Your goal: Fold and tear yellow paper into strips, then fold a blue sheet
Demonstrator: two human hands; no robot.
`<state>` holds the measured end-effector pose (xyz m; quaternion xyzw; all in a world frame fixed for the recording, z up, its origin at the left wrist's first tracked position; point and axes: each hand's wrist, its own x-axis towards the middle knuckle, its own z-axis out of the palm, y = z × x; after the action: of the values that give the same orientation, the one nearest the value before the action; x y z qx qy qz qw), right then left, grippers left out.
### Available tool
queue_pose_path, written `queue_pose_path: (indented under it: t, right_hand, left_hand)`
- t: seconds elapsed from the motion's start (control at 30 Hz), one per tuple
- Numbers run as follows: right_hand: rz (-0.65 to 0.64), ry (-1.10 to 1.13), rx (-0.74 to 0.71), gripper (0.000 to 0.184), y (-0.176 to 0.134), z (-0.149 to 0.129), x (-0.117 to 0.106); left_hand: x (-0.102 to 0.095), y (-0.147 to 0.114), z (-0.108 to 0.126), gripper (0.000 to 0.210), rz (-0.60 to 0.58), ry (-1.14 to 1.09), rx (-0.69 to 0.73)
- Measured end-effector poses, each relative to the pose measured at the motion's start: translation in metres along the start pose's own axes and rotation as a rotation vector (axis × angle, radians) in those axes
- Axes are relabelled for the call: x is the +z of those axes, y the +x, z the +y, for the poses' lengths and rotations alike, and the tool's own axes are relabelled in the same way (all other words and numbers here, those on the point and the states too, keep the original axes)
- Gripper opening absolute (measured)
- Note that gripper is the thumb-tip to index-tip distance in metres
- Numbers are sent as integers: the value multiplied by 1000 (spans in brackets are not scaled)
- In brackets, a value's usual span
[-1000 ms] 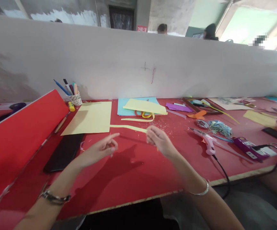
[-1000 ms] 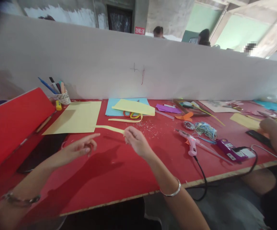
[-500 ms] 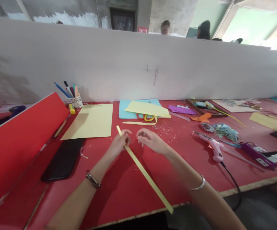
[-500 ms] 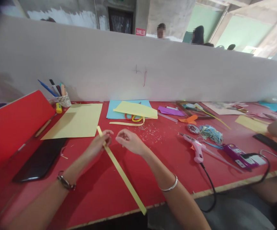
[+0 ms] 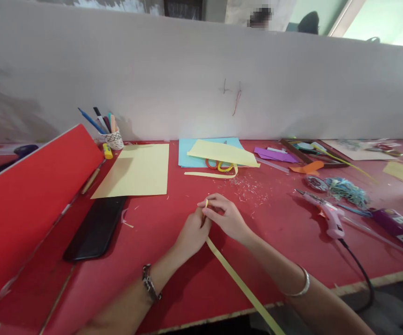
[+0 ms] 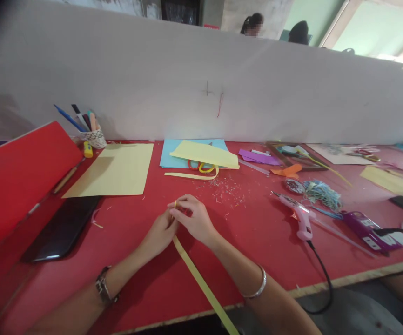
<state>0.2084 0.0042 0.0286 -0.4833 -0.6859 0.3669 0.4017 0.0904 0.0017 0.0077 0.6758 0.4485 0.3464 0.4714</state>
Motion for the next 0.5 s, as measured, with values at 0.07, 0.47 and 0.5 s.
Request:
queue_pose_path:
  t: [0.07,0.47,0.5]
  right_hand:
    - [-7,52,18,18,0,2,-1]
    - [-80,160,-25,31,1,6,-8]
    - [-84,166,-25,31,1,6,-8]
  left_hand:
    - [1,0,-1,22,-16,-92,-4]
    - [-4,-3,7,40,-171,-266,53]
    - [-4,-3,7,40,-173,-265,55]
